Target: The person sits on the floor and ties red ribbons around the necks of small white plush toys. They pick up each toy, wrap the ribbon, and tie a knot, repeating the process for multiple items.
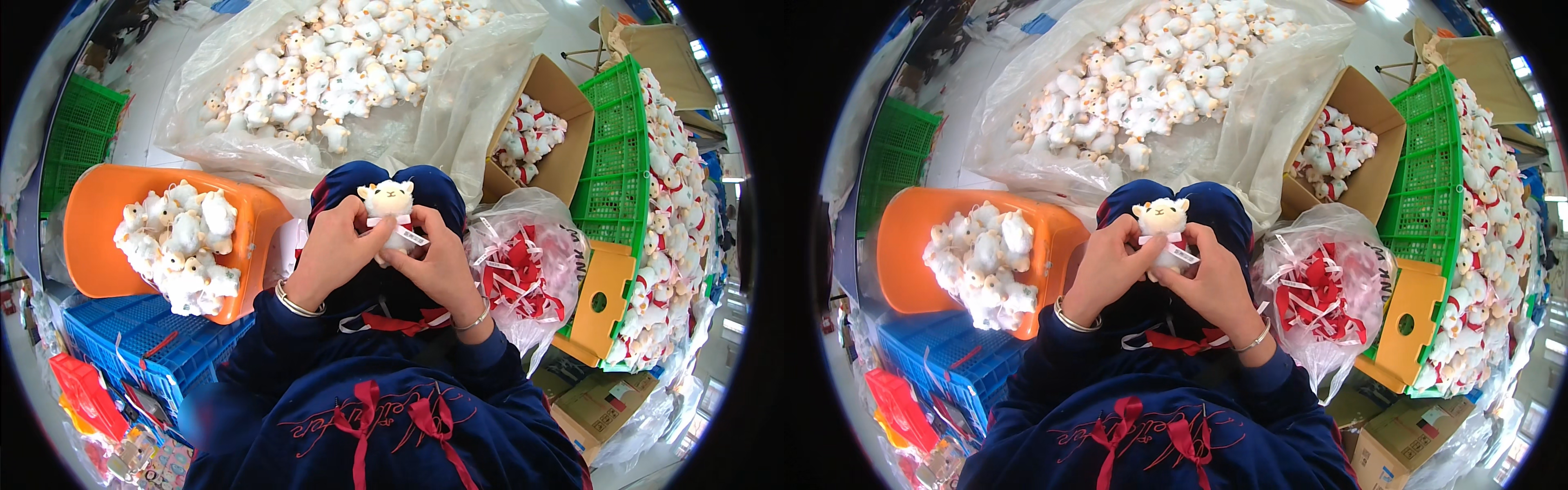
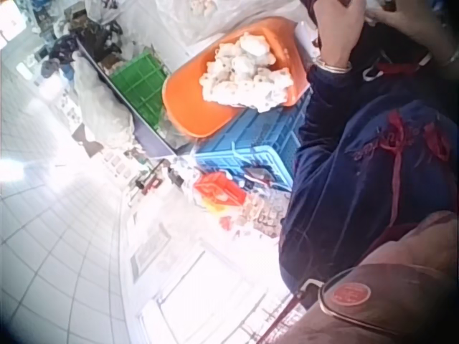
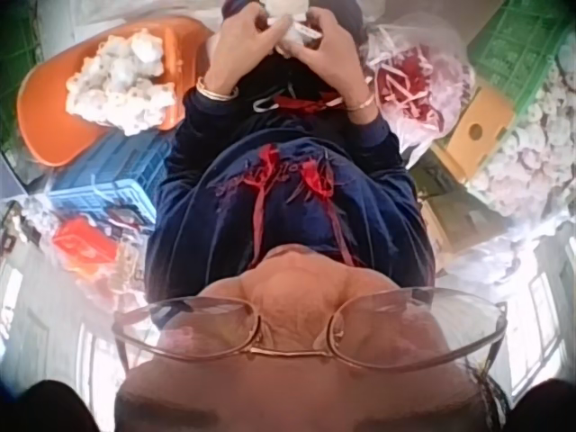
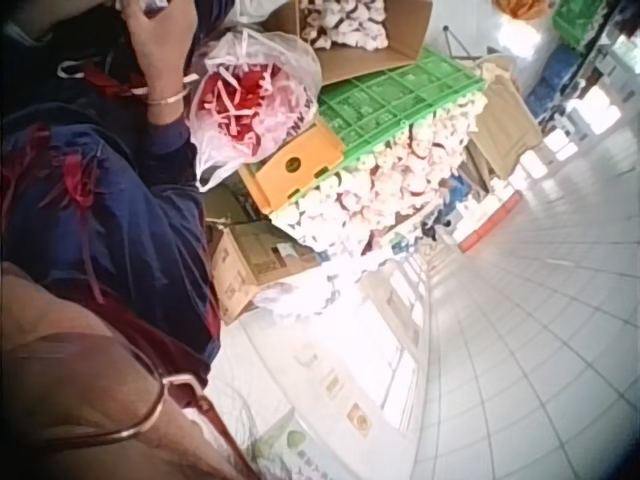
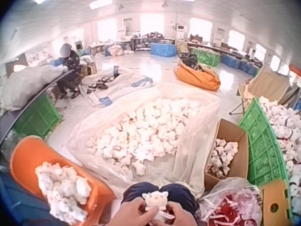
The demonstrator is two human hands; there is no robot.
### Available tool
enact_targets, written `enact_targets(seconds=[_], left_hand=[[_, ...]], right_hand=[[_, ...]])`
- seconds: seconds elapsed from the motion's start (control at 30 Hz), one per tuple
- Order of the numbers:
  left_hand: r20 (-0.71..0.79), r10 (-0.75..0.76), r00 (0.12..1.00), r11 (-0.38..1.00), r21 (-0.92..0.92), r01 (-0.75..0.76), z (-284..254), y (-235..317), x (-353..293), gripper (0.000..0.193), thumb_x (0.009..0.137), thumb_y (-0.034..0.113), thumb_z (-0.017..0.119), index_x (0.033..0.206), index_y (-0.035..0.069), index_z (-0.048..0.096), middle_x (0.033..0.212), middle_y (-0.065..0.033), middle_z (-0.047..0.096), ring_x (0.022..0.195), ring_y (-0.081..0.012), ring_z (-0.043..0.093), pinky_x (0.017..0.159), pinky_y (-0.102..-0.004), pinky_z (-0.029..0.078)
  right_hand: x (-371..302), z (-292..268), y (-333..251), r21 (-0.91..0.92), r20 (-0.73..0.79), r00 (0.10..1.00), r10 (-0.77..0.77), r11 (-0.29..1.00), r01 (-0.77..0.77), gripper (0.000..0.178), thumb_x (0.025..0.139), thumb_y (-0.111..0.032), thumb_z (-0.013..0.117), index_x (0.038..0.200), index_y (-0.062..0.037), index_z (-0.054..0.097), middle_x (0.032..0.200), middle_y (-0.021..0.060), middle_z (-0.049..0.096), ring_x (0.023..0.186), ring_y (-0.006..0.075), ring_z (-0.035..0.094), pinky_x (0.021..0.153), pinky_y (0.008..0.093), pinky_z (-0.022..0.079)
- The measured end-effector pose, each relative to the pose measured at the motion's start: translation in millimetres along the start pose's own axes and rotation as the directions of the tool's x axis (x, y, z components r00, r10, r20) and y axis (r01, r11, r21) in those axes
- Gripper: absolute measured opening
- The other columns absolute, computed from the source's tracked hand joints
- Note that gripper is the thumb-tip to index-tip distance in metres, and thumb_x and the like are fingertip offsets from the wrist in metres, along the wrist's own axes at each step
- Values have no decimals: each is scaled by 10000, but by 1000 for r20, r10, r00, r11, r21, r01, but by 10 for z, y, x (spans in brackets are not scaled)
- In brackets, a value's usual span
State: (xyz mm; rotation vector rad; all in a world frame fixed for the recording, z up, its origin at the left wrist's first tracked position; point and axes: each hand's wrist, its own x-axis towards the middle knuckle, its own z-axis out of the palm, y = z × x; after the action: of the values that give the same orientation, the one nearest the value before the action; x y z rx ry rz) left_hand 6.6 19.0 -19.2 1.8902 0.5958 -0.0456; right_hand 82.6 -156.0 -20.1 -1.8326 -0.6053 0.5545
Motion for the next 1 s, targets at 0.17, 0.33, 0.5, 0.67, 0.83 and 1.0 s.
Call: enact_targets(seconds=[0.17,0.33,0.5,0.67,0.83,1.0], left_hand=[[2,79,997,996,-32,-79,26,-34,3,320,962,275,723,961,-35,641,760,-100,707,593,-119,685,551,-266,521],[84,83,993,989,-132,-72,-18,-51,-70,286,957,199,730,1065,-27,591,897,-76,699,677,-76,664,593,-245,530],[135,67,989,952,-305,-23,24,-111,-158,352,930,106,751,1146,3,492,1057,-85,647,787,-71,655,617,-224,543],[155,44,987,936,-352,13,131,-8,-162,387,913,96,756,1147,22,456,1080,-89,622,815,-83,652,609,-225,550],[125,100,987,962,-267,-64,186,-66,-170,404,896,100,764,1151,23,459,1068,-88,620,767,-86,647,607,-236,545],[118,106,987,982,-167,-86,197,-61,-160,409,885,77,766,1168,26,475,1061,-72,608,781,-80,643,639,-237,544]], right_hand=[[2,-92,38,31,101,984,144,988,-148,577,827,-157,839,1297,29,562,1130,149,716,810,152,695,680,259,556],[-32,-56,95,113,33,998,61,991,-65,565,836,-143,835,1300,28,562,1163,138,711,852,121,681,687,242,547],[-63,-93,155,231,48,996,74,969,-83,485,886,-133,801,1279,22,563,1172,120,704,907,109,667,705,240,549],[-61,-259,122,393,53,985,161,904,-169,239,961,-58,698,1163,25,599,1158,75,653,857,79,622,718,228,515],[3,-178,220,223,-82,993,-79,970,96,44,994,-11,637,1035,4,631,1064,4,595,821,79,574,733,227,481],[-7,-200,259,295,-47,999,20,955,-5,184,981,-66,687,1126,13,606,1086,56,653,852,83,612,727,242,509]])
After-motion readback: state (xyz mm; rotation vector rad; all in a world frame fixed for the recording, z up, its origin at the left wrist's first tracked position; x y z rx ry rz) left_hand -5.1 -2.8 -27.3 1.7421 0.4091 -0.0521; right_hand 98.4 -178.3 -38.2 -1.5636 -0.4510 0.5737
